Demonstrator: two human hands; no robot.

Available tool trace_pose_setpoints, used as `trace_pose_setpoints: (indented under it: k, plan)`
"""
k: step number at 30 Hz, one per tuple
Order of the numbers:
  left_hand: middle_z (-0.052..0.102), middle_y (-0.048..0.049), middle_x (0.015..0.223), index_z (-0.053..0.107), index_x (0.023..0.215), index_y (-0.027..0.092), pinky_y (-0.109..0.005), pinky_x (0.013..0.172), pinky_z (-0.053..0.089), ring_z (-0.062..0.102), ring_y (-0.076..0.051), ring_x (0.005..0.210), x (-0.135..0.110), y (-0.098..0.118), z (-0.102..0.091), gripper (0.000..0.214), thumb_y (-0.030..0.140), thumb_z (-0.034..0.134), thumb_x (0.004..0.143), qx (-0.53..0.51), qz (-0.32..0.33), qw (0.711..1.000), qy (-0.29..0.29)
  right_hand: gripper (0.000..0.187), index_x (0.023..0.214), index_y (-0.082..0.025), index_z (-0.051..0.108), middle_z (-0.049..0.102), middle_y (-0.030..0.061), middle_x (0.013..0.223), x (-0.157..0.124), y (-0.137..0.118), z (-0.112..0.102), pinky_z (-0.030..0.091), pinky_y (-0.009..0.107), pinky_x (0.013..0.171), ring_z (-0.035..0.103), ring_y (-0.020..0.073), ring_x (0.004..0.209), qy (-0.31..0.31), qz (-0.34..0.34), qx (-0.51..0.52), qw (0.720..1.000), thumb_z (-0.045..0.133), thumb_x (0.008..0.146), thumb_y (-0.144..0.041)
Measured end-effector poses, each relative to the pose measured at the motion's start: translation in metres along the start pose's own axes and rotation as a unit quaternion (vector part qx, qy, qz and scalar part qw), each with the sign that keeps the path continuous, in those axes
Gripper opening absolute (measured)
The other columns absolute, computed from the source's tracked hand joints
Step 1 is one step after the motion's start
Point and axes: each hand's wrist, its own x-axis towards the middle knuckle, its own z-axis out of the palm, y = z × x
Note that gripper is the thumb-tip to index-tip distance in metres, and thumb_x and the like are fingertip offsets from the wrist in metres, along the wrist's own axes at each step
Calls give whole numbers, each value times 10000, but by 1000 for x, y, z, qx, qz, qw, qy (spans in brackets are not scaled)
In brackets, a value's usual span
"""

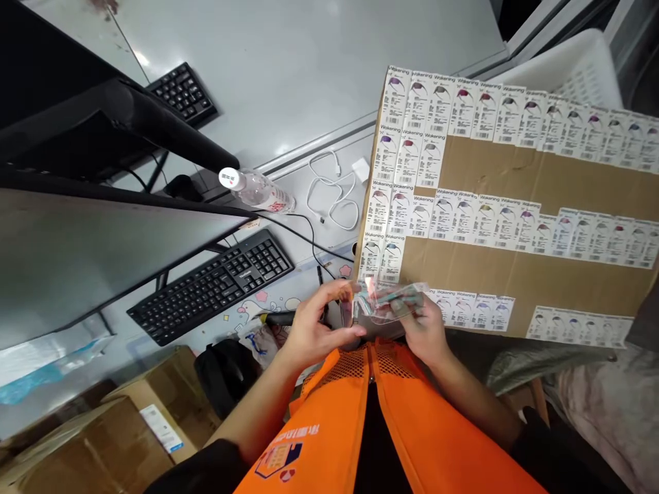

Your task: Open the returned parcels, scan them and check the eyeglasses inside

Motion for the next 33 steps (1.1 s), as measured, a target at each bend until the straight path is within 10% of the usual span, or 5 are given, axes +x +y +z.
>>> trace_pose_setpoints:
  k: [8, 15, 20, 27, 33]
  plan:
    - [751, -108, 1209, 635, 1366, 234, -362, 1016, 569, 731, -258, 1120, -8, 1, 7, 704, 398, 943, 754, -150, -9, 987, 64, 175, 995, -251, 731, 811, 27, 942, -5, 5, 5, 659, 301, 719, 783, 181, 741, 55, 62, 104, 991, 730, 972, -424]
    - [726, -120, 1267, 649, 1242, 239, -391, 1000, 591, 682, -302, 1257, -5, 25, 20, 638, 628, 859, 782, -371, -70, 918, 121, 212, 947, -246, 718, 820, 56, 1061, -26, -10, -3, 668, 317, 731, 802, 226, 930, 25, 73, 234, 969, 773, 931, -451]
    - [728, -128, 1253, 653, 1272, 217, -424, 975, 602, 713, -302, 1186, -26, 27, 34, 715, 791, 676, 848, -451, -163, 875, 67, 678, 910, -231, 791, 820, 107, 967, -41, -28, -43, 664, 412, 691, 788, 274, 842, -99, -30, 216, 971, 541, 881, -860]
    - [742, -153, 1114, 643, 1227, 174, -385, 770, 618, 762, -292, 963, -71, 32, 74, 926, 972, 395, 827, -455, -242, 857, -26, 428, 996, -215, 801, 732, 47, 736, -53, -57, -51, 556, 318, 548, 648, 172, 589, -140, -41, 38, 989, 680, 947, -623]
    - [755, -175, 1103, 648, 1243, 144, -352, 720, 598, 766, -292, 920, -94, 31, 102, 953, 964, 523, 774, -449, -212, 864, -80, 388, 1114, -197, 762, 640, -22, 646, -83, -62, -28, 559, 294, 580, 626, 140, 575, -249, -38, 75, 965, 689, 968, -548]
